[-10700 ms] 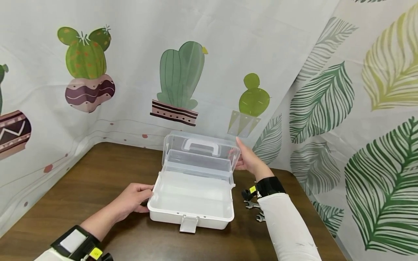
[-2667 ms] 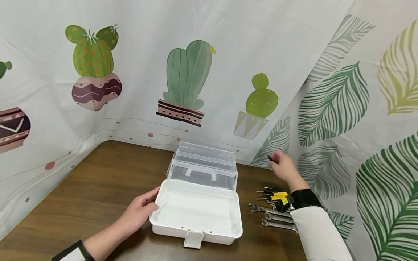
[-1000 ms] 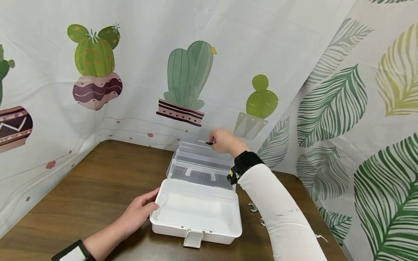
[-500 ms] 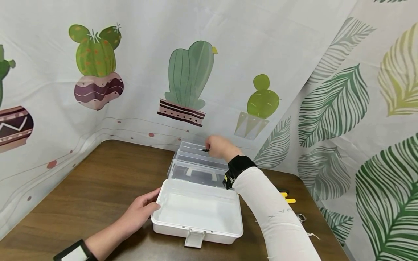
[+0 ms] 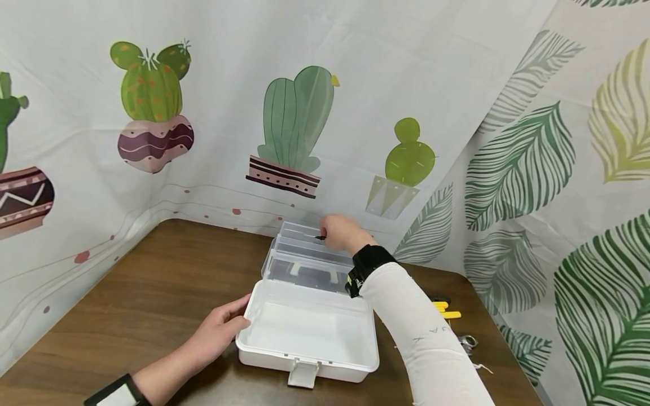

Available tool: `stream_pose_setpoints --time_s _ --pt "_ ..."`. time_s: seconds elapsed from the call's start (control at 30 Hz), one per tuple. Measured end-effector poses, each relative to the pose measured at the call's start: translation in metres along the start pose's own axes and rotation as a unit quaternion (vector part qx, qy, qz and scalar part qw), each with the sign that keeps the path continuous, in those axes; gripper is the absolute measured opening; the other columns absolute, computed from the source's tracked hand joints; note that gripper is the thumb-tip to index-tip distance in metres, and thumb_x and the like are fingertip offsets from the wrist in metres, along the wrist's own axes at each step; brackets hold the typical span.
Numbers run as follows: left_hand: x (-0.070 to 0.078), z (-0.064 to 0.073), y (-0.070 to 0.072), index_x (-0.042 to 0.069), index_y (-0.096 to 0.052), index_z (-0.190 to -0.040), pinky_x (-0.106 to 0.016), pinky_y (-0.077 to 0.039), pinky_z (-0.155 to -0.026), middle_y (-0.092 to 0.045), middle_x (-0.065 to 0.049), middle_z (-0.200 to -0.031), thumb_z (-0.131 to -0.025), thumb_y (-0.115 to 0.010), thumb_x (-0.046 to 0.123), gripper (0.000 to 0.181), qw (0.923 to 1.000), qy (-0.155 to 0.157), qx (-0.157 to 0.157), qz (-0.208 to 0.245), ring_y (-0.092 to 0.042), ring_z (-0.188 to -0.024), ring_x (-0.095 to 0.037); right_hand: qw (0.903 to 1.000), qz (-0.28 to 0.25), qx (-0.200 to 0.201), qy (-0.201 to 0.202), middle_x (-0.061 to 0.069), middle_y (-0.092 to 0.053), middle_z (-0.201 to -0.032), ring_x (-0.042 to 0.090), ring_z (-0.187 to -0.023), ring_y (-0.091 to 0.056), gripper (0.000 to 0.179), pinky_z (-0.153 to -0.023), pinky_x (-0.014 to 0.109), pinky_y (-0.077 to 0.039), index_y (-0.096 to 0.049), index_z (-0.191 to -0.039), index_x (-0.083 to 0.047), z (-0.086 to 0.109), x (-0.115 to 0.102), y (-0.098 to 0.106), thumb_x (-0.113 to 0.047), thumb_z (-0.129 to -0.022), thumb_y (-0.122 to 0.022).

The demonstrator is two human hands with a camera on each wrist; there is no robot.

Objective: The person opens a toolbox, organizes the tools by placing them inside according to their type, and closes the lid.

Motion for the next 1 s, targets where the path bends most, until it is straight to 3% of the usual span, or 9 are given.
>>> stream_pose_setpoints --time_s 0.47,1.0 --pt "0.0003 0.0012 0.0001 -0.006 -0.038 -0.155 -0.015 -0.05 -0.091 -0.048 -0.027 -0.155 -0.098 -0.056 0.008 0.062 0.9999 -0.004 0.004 -0.009 -0.051 -0.135 -0.033 0.9997 0.02 0.009 -0.01 0.0 -0.069 -0.099 0.019 -0.089 -0.06 0.017 -0.079 0.036 -0.053 -0.07 -0.091 -0.016 -0.0024 -0.0021 -0.0014 -0.002 -0.091 -0.06" --pt "-0.0004 0.0013 0.0007 -0.004 -0.041 -0.154 -0.014 -0.048 -0.092 -0.048 -0.024 -0.156 -0.098 -0.057 0.009 0.06 0.9994 0.003 0.014 -0.032 -0.051 -0.137 -0.032 0.9987 0.048 -0.003 -0.012 0.0 -0.072 -0.108 0.019 -0.095 -0.064 0.017 -0.083 0.036 -0.056 -0.072 -0.1 -0.016 -0.0026 -0.0022 -0.003 -0.006 -0.094 -0.06"
Point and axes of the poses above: each hand's wrist, its own z-axis away from the middle knuckle, its own y-axis out of the back of the hand, x = y × z, the point moved 4 cm from there along -z, towards the middle knuckle
